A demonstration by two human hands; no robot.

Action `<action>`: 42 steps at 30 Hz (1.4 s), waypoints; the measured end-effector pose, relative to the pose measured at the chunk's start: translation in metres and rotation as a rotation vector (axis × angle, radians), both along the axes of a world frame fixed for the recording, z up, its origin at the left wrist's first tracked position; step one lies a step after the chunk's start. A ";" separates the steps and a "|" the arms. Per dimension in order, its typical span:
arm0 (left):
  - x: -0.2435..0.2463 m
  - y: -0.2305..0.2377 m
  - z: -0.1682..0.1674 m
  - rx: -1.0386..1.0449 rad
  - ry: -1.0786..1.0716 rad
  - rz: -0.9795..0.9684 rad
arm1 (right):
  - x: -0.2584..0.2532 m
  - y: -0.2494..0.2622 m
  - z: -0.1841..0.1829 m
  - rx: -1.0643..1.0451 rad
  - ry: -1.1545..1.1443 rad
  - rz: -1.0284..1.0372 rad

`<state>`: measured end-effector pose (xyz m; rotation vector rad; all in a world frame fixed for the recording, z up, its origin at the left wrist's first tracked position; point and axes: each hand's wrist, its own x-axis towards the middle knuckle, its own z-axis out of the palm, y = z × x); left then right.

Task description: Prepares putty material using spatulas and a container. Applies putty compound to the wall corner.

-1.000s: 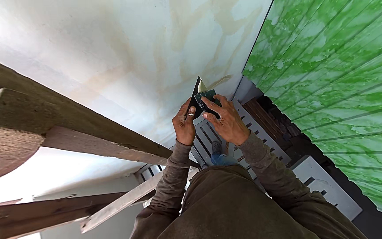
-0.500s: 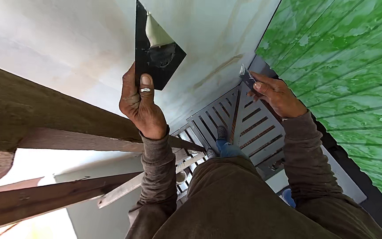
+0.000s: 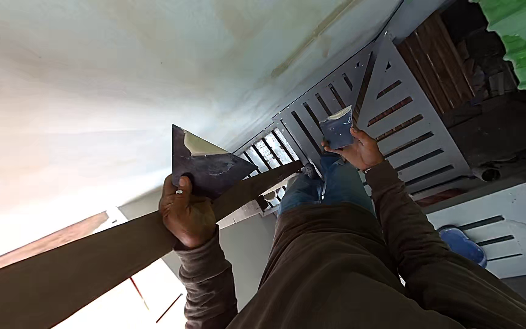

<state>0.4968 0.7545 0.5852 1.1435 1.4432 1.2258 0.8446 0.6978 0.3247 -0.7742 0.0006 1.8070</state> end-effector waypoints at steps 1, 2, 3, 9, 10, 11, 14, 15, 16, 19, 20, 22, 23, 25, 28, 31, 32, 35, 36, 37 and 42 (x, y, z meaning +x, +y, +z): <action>0.000 -0.005 0.002 0.002 0.012 -0.001 | 0.005 -0.002 -0.005 -0.019 -0.021 0.003; 0.001 -0.007 0.004 0.001 0.023 0.007 | 0.010 -0.003 -0.007 -0.034 -0.045 0.005; 0.001 -0.007 0.005 -0.003 0.034 0.016 | 0.014 -0.002 -0.008 -0.050 -0.075 -0.003; -0.004 -0.011 0.007 -0.050 0.101 0.035 | 0.046 0.003 -0.023 -0.093 -0.271 -0.059; -0.005 -0.014 0.009 -0.045 0.122 0.026 | 0.050 0.005 -0.027 -0.086 -0.286 -0.073; -0.005 -0.015 0.009 -0.033 0.138 0.016 | 0.053 0.008 -0.031 -0.072 -0.296 -0.091; -0.006 -0.017 0.010 0.004 0.160 -0.011 | 0.056 0.023 -0.042 0.018 -0.316 -0.147; -0.007 -0.017 0.011 0.015 0.163 -0.024 | 0.054 0.027 -0.046 0.056 -0.315 -0.181; -0.008 -0.018 0.011 0.022 0.164 -0.040 | 0.050 0.030 -0.046 0.085 -0.322 -0.209; -0.012 -0.022 0.013 0.040 0.179 -0.091 | 0.035 0.033 -0.040 0.146 -0.319 -0.284; -0.013 -0.023 0.015 0.055 0.190 -0.106 | 0.028 0.033 -0.035 0.162 -0.329 -0.299; -0.017 -0.026 0.014 0.099 0.194 -0.156 | 0.012 0.030 -0.028 0.215 -0.355 -0.336; -0.021 -0.028 0.012 0.129 0.174 -0.192 | 0.004 0.028 -0.027 0.255 -0.361 -0.353; -0.031 -0.031 -0.002 0.170 0.103 -0.305 | -0.013 0.026 -0.033 0.348 -0.363 -0.388; -0.034 -0.043 -0.033 0.232 0.016 -0.426 | -0.052 0.018 -0.052 0.403 -0.374 -0.459; -0.030 -0.055 -0.046 0.287 -0.003 -0.468 | -0.097 0.003 -0.070 0.285 -0.270 -0.522; -0.028 -0.058 -0.045 0.292 -0.004 -0.489 | -0.112 -0.001 -0.072 0.242 -0.234 -0.535; -0.023 -0.057 -0.048 0.319 -0.081 -0.498 | -0.138 0.001 -0.080 0.142 -0.262 -0.551; -0.022 -0.056 -0.053 0.327 -0.122 -0.495 | -0.143 0.002 -0.082 0.111 -0.300 -0.543; -0.020 -0.055 -0.060 0.325 -0.160 -0.483 | -0.146 0.004 -0.082 0.086 -0.343 -0.533; -0.006 -0.052 -0.100 0.216 -0.303 -0.461 | -0.153 0.019 -0.071 0.065 -0.570 -0.520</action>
